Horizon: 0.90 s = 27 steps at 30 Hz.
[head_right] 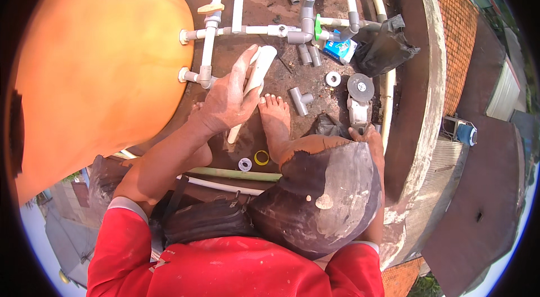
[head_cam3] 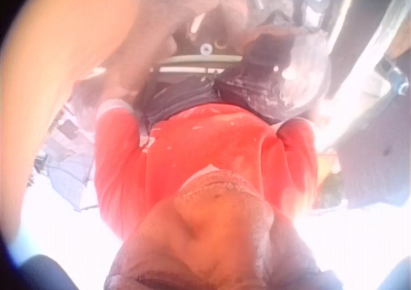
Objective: The person assembles a PVC pipe system on a rooftop next to a large orange water tank. They use a power tool to cut pipes, apply sealant, and connect various fittings and valves to build a plumbing assembly.
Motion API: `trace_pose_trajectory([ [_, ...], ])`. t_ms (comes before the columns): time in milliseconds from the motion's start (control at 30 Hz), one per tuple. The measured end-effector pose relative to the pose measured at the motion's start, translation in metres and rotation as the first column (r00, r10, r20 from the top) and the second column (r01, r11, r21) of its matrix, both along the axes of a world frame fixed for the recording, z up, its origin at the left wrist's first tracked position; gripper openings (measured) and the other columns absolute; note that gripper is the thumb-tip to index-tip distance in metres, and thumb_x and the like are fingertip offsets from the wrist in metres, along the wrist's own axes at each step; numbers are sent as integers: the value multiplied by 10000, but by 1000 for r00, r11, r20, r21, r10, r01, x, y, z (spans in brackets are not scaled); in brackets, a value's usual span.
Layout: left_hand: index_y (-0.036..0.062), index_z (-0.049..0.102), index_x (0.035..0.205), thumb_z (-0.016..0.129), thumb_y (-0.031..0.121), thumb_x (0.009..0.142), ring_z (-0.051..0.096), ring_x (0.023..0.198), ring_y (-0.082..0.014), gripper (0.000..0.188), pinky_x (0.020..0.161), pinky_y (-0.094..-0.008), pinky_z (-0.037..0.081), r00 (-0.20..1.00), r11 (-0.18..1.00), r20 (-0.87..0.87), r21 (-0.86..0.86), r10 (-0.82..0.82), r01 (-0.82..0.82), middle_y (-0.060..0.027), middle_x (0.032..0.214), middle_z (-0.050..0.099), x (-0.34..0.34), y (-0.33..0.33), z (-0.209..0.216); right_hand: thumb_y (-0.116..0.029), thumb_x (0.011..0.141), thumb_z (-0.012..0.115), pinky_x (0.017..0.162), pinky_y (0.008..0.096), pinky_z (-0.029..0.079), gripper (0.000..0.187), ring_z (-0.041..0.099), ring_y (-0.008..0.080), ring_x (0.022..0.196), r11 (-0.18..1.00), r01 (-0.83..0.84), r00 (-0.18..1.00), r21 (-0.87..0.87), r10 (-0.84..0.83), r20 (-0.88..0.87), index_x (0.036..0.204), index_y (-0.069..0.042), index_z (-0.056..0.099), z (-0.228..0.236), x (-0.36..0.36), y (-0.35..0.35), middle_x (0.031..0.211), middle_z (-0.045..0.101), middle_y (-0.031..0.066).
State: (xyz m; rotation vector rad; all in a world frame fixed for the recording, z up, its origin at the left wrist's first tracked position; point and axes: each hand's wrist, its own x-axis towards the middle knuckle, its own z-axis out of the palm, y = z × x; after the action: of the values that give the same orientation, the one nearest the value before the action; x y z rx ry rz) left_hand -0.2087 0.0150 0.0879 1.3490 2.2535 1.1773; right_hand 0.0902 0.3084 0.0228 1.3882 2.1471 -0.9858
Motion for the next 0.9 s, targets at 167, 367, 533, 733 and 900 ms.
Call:
trace_pose_trajectory([
  [167,172,341,1705,705,38,990,782,921,-343,812,824,-439,640,998,961,-66,275,-2,20,-205,1053,763,-42,57,114,-350,1050,769,1127,450,525,598,692,346,1299,971,47,730,-235,-194,-655,1448,76,634,63,-68,-33,1389,718,247],
  [367,46,543,1518,737,184,1001,741,928,-404,569,866,-494,622,998,944,20,322,62,-65,-266,1111,701,-44,130,119,-299,1098,731,705,386,549,393,638,177,799,975,-43,568,-218,-156,-808,1340,-12,616,82,-139,-95,941,736,77],
  [533,18,772,1058,746,248,1014,753,801,-368,236,733,-432,578,959,960,95,59,269,-275,-211,937,771,-12,87,23,-348,1064,754,715,475,570,388,730,357,766,971,93,922,222,0,-386,1189,-2,631,20,-24,-107,821,719,211],
  [733,-4,755,1172,813,413,928,769,1086,-401,488,999,-478,594,830,694,277,-700,484,-171,-233,1075,801,60,67,-166,-355,1049,766,730,492,574,405,735,387,784,933,-183,980,310,197,-16,1179,4,633,-34,16,-122,835,725,226],
  [900,-28,678,1278,866,465,884,733,1231,-402,658,1104,-476,551,552,593,399,-772,733,-229,-253,1221,781,74,124,-186,-361,1036,775,743,507,578,419,739,412,799,913,-320,947,253,308,87,1172,10,635,-54,17,-110,846,731,238],
])
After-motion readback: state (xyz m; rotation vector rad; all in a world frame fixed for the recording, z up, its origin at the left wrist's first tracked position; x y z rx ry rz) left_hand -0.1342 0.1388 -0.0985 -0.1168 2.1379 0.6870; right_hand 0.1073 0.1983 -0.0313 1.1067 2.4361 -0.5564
